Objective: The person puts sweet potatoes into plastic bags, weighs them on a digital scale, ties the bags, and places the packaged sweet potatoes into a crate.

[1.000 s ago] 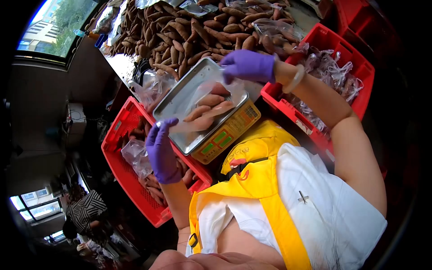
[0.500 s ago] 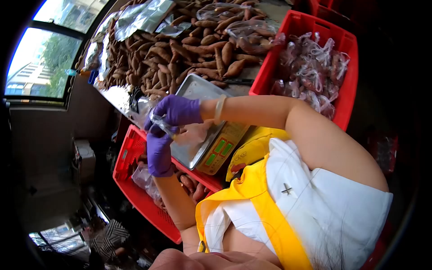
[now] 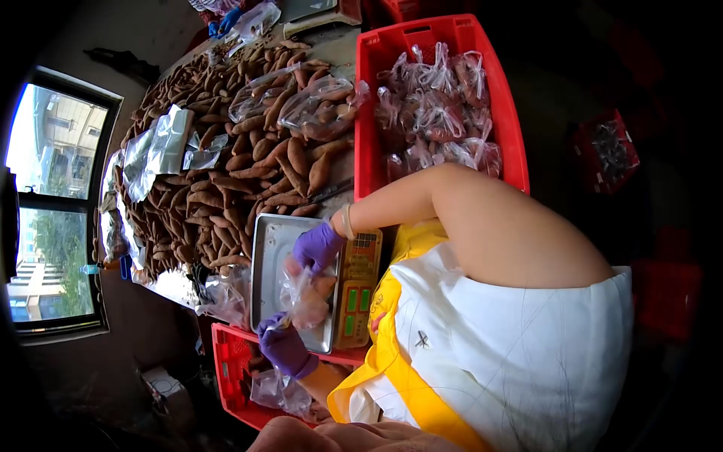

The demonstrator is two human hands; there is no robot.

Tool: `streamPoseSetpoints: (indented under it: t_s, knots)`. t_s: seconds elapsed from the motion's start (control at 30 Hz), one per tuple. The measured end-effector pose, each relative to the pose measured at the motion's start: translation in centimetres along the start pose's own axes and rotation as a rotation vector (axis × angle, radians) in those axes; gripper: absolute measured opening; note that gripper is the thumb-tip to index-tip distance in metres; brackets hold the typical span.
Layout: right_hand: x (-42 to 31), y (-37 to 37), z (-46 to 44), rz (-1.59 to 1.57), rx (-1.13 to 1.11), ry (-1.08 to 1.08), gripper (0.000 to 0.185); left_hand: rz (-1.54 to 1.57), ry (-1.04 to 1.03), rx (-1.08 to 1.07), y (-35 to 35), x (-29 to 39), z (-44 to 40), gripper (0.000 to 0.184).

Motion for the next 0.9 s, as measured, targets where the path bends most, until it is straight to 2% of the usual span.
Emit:
streamPoseSetpoints:
  t_s: [0.03, 0.07, 0.13, 0.17, 0.2, 0.23, 0.27, 0.3, 0.33, 0.4, 0.47, 0.53, 0.6, 0.63, 0.67, 0.7, 0.73, 0.8, 0.83, 0.87, 0.9]
  knots:
    - [-0.1, 1.5, 1.3, 0.028, 0.088, 0.13, 0.013, 0.341, 0.12, -0.093, 1.0, -0.6, -0.2, 0.024]
    - [0.4, 2.4, 2.9, 0.053, 0.079, 0.034, 0.01, 0.338, 0.123, -0.093, 3.0, -1.6, -0.4, 0.024]
    - [1.2, 1.3, 5.1, -0.102, 0.102, -0.023, 0.009, 0.759, 0.353, 0.018, 8.7, -6.5, -0.8, 0.021]
    - [1.7, -0.1, 5.8, -0.099, 0.112, 0.002, 0.009, 0.878, 0.373, 0.034, 9.3, -7.1, -0.8, 0.012]
    - [1.6, -1.8, 6.2, -0.092, 0.13, 0.023, 0.01, 0.997, 0.395, 0.055, 9.8, -7.6, -0.8, 0.014]
    - [1.0, -3.0, 6.5, -0.158, 0.148, -0.054, 0.013, 1.114, 0.416, 0.079, 10.4, -8.2, -0.8, 0.024]
    - [-1.2, -2.9, 6.4, -0.217, 0.113, -0.251, 0.011, 1.211, 0.45, 0.286, 9.2, -7.4, -0.4, 0.038]
    - [-3.0, -2.5, 5.5, -0.601, 0.125, -0.169, 0.012, 1.15, 0.275, -0.017, 10.1, -8.3, -0.5, 0.053]
    - [-4.6, -2.1, 4.1, -0.993, 0.137, -0.083, 0.018, 1.186, 0.232, -0.031, 8.6, -7.6, -0.8, 0.047]
    - [-8.4, -0.1, 0.5, -1.42, 0.202, 0.096, 0.029, 0.923, 0.18, -0.125, 6.8, -5.9, -0.2, 0.045]
    - [-8.6, 1.3, -1.2, -1.194, 0.204, -0.172, 0.035, 0.443, 0.115, -0.171, 4.4, -2.9, -0.6, 0.044]
    - [-8.5, 1.9, -2.9, -0.627, 0.279, -0.347, 0.037, -0.076, 0.058, -0.092, 1.5, 0.5, -0.5, 0.05]
    - [-8.5, -0.3, -5.9, -0.558, 0.355, -0.057, 0.038, -0.367, -0.007, -0.214, 0.1, 1.1, -0.4, 0.05]
    - [-8.6, -1.5, -7.0, -0.707, 0.36, 0.001, 0.033, -0.385, 0.093, -0.282, -0.8, 0.7, -0.2, 0.046]
    - [-8.5, -2.4, -7.7, -0.856, 0.361, 0.062, 0.028, -0.435, 0.055, -0.242, -0.8, 0.2, -0.2, 0.037]
    - [-6.4, -3.5, -8.0, -0.816, 0.386, -0.006, 0.017, -0.475, 0.096, -0.224, 0.6, -0.9, -0.8, 0.032]
    - [-4.2, -3.8, -7.2, -0.813, 0.39, -0.006, 0.017, -0.514, 0.135, -0.207, 2.8, -2.2, -1.5, 0.027]
    - [-0.2, -2.8, -4.2, -0.436, 0.318, -0.25, 0.02, -0.707, -0.072, 0.341, 8.4, -3.8, -2.0, 0.021]
    - [-0.8, -2.1, -2.1, -0.406, 0.191, -0.241, 0.022, -0.694, -0.083, 0.348, 11.0, -3.6, -1.6, 0.021]
    - [-1.6, -2.0, 0.1, -0.369, 0.072, -0.232, 0.025, -0.599, -0.022, 0.427, 10.5, -3.6, -1.2, 0.023]
    - [-1.2, -3.6, 0.6, 0.042, 0.286, -0.036, 0.021, -0.541, -0.016, 0.419, 8.9, -2.7, -1.3, 0.025]
Point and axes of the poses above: each hand's wrist, its own z-axis away from the middle knuckle, its own y-axis out of the back of the hand, x = y × z, the point moved 3 cm from there along -z, towards the middle knuckle, and after that the axes turned 7 degrees about -x, right-handed, at the moved point
